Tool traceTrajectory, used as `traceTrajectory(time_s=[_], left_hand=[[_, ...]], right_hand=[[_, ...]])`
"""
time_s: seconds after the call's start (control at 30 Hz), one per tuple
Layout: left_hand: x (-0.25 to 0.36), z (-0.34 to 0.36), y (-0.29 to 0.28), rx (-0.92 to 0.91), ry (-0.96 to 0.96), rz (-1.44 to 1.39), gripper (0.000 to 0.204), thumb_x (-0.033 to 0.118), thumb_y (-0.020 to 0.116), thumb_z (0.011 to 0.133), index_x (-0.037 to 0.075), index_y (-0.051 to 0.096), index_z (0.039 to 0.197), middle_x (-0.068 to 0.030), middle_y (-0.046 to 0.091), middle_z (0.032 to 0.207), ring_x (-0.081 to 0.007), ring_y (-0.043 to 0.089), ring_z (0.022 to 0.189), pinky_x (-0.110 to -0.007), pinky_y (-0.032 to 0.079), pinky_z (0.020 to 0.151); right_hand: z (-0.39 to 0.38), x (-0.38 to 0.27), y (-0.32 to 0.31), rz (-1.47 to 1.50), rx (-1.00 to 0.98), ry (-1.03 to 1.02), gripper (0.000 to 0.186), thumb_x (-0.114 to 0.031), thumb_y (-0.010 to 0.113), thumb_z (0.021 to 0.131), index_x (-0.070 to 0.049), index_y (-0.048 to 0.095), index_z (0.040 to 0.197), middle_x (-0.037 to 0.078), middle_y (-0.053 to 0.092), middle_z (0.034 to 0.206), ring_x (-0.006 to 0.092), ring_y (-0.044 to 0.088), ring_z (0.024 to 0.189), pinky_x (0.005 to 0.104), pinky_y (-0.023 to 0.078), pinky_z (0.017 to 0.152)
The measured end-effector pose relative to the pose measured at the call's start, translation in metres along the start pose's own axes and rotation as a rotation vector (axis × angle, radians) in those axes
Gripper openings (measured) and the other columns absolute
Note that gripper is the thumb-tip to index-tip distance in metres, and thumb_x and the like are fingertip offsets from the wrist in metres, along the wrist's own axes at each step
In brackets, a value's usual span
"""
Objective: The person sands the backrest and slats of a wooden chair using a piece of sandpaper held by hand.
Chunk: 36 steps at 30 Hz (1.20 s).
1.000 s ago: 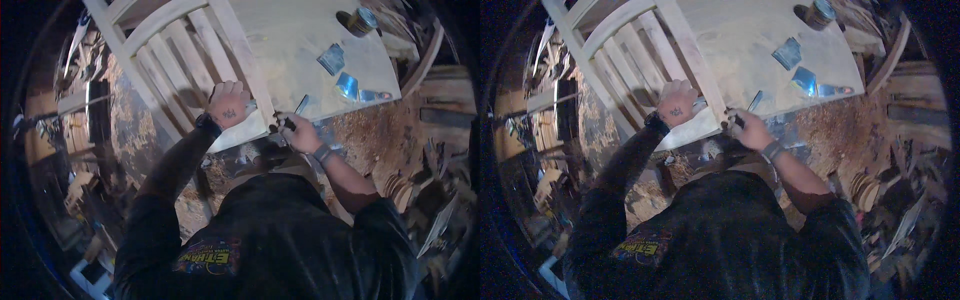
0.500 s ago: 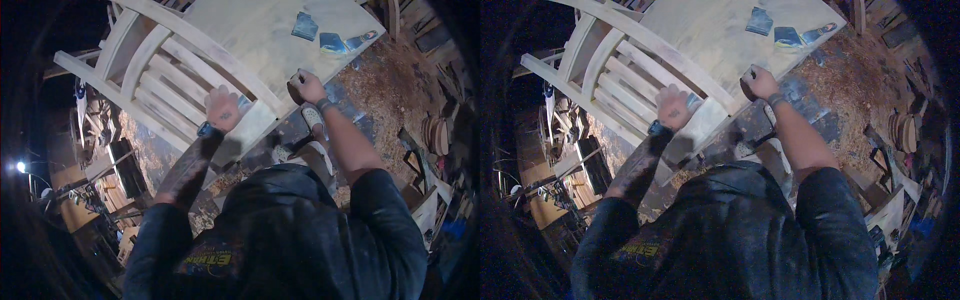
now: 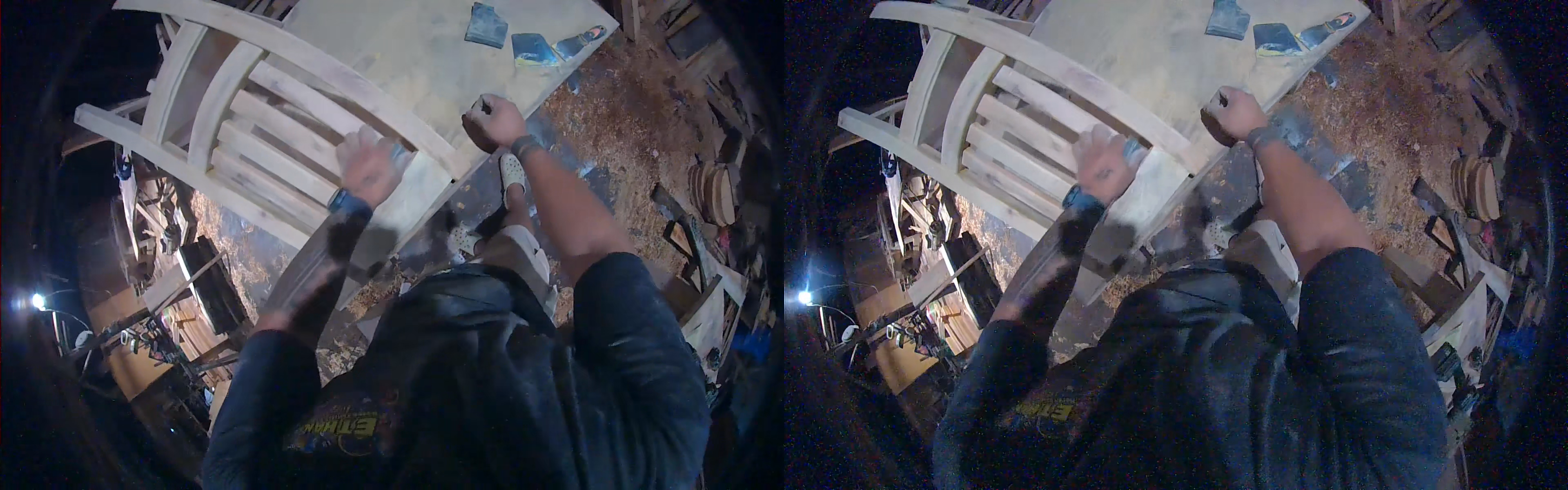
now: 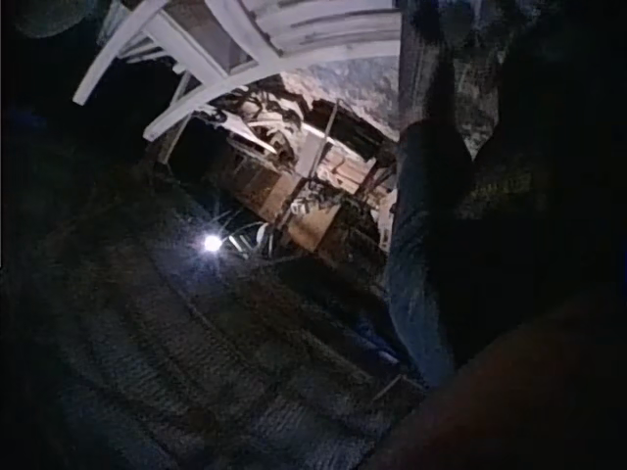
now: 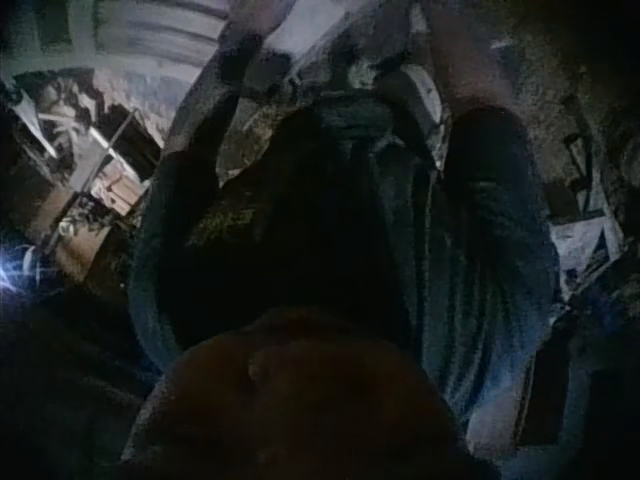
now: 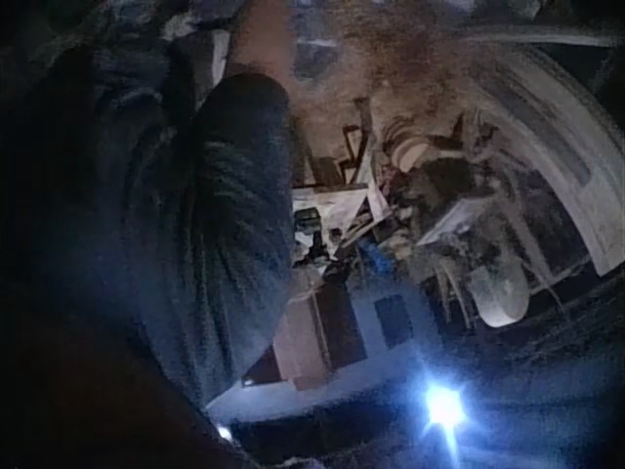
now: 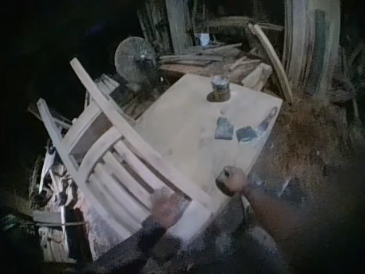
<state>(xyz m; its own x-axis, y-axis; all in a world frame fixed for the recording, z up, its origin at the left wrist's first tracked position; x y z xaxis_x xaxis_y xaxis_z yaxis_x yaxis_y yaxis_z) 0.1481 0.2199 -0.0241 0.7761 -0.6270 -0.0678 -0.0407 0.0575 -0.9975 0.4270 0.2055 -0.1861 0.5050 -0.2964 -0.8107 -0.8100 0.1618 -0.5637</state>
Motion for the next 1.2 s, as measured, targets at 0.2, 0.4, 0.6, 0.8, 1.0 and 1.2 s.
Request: traceTrajectory(time_s=[0.2,0.4,0.6,0.8,1.0,1.2], left_hand=[[-0.005,-0.006,0.005,-0.021,-0.006,-0.003,0.046,0.054,0.079,0.092,0.009,0.079,0.101,-0.0162,0.063,0.114,-0.0404,0.057,0.112,-0.058,0.044,0.092],[0.007,0.011,-0.001,0.013,0.054,-0.063,0.042,0.049,0.079,0.093,0.010,0.082,0.108,-0.0157,0.065,0.114,-0.0396,0.059,0.112,-0.057,0.045,0.094],[-0.042,0.016,-0.054,-0.111,0.075,-0.549,0.037,0.032,0.076,0.096,0.013,0.082,0.126,-0.0144,0.068,0.112,-0.0342,0.068,0.104,-0.047,0.055,0.090],[-0.019,0.020,-0.071,-0.320,0.402,-0.398,0.041,0.023,0.077,0.093,0.026,0.081,0.133,-0.0138,0.066,0.109,-0.0338,0.068,0.101,-0.046,0.056,0.088],[-0.011,0.026,-0.066,-0.365,0.360,-0.245,0.037,0.025,0.077,0.094,0.024,0.082,0.130,-0.0123,0.067,0.113,-0.0351,0.069,0.106,-0.049,0.056,0.090],[0.013,0.038,-0.051,-0.362,0.561,-0.297,0.044,0.018,0.076,0.089,0.018,0.078,0.132,-0.0099,0.073,0.125,-0.0354,0.070,0.115,-0.048,0.059,0.094]], right_hand=[[-0.003,-0.008,-0.002,-0.015,0.002,-0.007,0.047,-0.049,0.082,0.092,-0.003,0.074,0.097,0.024,0.078,0.098,0.0414,0.077,0.093,0.0491,0.060,0.086],[-0.004,-0.010,-0.001,0.030,-0.036,0.053,0.050,-0.051,0.081,0.092,-0.002,0.073,0.097,0.023,0.078,0.096,0.0400,0.077,0.092,0.0477,0.060,0.086],[-0.002,-0.013,-0.006,-0.050,-0.021,0.017,0.050,-0.052,0.081,0.091,-0.003,0.075,0.097,0.021,0.078,0.094,0.0381,0.077,0.090,0.0462,0.060,0.085],[-0.007,-0.015,-0.006,0.049,-0.075,0.023,0.049,-0.050,0.081,0.091,-0.003,0.075,0.098,0.022,0.078,0.095,0.0396,0.076,0.090,0.0476,0.060,0.085],[-0.005,-0.009,-0.003,0.049,-0.099,0.035,0.047,-0.048,0.081,0.091,-0.003,0.074,0.101,0.021,0.078,0.096,0.0395,0.077,0.090,0.0469,0.060,0.084],[-0.006,-0.008,-0.001,0.144,-0.113,0.014,0.043,-0.044,0.082,0.091,-0.003,0.073,0.098,0.020,0.077,0.092,0.0349,0.074,0.084,0.0458,0.059,0.081]])
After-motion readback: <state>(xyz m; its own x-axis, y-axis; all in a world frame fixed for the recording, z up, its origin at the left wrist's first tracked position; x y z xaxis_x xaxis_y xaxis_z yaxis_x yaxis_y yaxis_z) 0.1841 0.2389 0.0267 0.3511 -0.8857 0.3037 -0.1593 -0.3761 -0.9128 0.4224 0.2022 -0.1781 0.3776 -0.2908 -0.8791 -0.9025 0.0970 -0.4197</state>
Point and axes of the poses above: each hand's wrist, its own z-axis towards the middle knuckle, its own y-axis out of the palm, x = y × z, the point moved 9 cm from there along z, towards the middle knuckle
